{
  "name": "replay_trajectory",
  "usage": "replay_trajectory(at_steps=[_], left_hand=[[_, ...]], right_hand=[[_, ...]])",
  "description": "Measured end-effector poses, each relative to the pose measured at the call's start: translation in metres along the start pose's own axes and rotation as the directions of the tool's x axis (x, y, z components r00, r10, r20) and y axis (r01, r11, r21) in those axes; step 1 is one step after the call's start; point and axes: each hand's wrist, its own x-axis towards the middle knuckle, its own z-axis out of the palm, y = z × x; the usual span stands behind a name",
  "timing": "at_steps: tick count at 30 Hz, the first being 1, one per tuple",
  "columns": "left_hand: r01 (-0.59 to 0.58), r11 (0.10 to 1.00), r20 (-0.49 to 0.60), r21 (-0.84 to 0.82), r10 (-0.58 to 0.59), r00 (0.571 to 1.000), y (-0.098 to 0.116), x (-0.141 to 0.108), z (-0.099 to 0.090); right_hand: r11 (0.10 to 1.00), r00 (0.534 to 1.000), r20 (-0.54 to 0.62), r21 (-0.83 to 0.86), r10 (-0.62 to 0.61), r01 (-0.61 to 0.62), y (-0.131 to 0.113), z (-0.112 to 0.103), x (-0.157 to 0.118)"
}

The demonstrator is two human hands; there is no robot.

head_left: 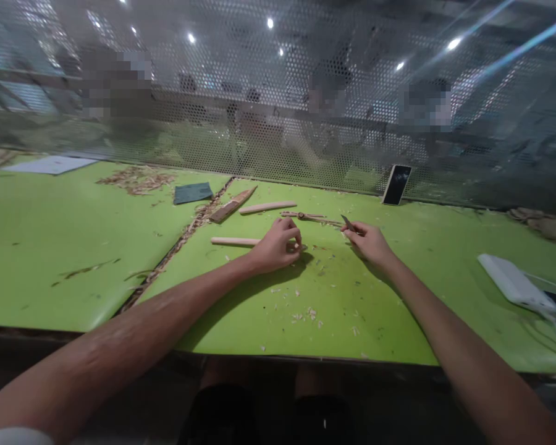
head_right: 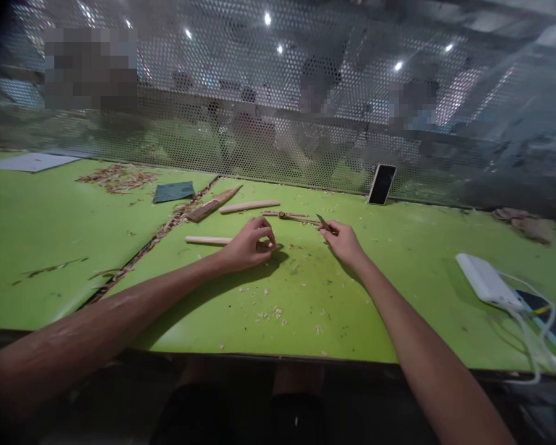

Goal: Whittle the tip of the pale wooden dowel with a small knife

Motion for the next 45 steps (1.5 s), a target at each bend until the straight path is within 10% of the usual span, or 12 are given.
replay_trajectory(at_steps=[11, 21, 30, 36, 45], left_hand=[[-0.074, 0.997, -0.033, 0.029, 0.075, 0.997, -0.005, 0.0, 0.004], [-0.248, 0.953, -0.169, 0.176, 0.278, 0.946, -0.007, 0.009, -0.012], [-0.35, 0.853, -0.205, 0.388, 0.45, 0.869, 0.042, -0.003, -0.01], [-0.368, 0.879, -0.151, 0.304, 0.426, 0.892, 0.042, -0.007, -0.004], [-0.159, 0.97, -0.095, 0.182, 0.179, 0.979, 0.033, -0.006, -0.008]], right_hand=[[0.999, 0.999, 0.028, 0.028, 0.022, -0.022, -0.009, 0.004, -0.007], [0.98, 0.979, -0.061, 0.034, -0.194, 0.196, -0.04, 0.015, -0.024], [0.939, 0.914, 0.223, 0.028, -0.339, 0.342, -0.048, 0.051, -0.043], [0.929, 0.894, 0.258, 0.064, -0.367, 0.363, -0.057, 0.044, -0.048], [0.986, 0.948, 0.301, 0.156, -0.102, 0.056, -0.067, 0.038, -0.054]])
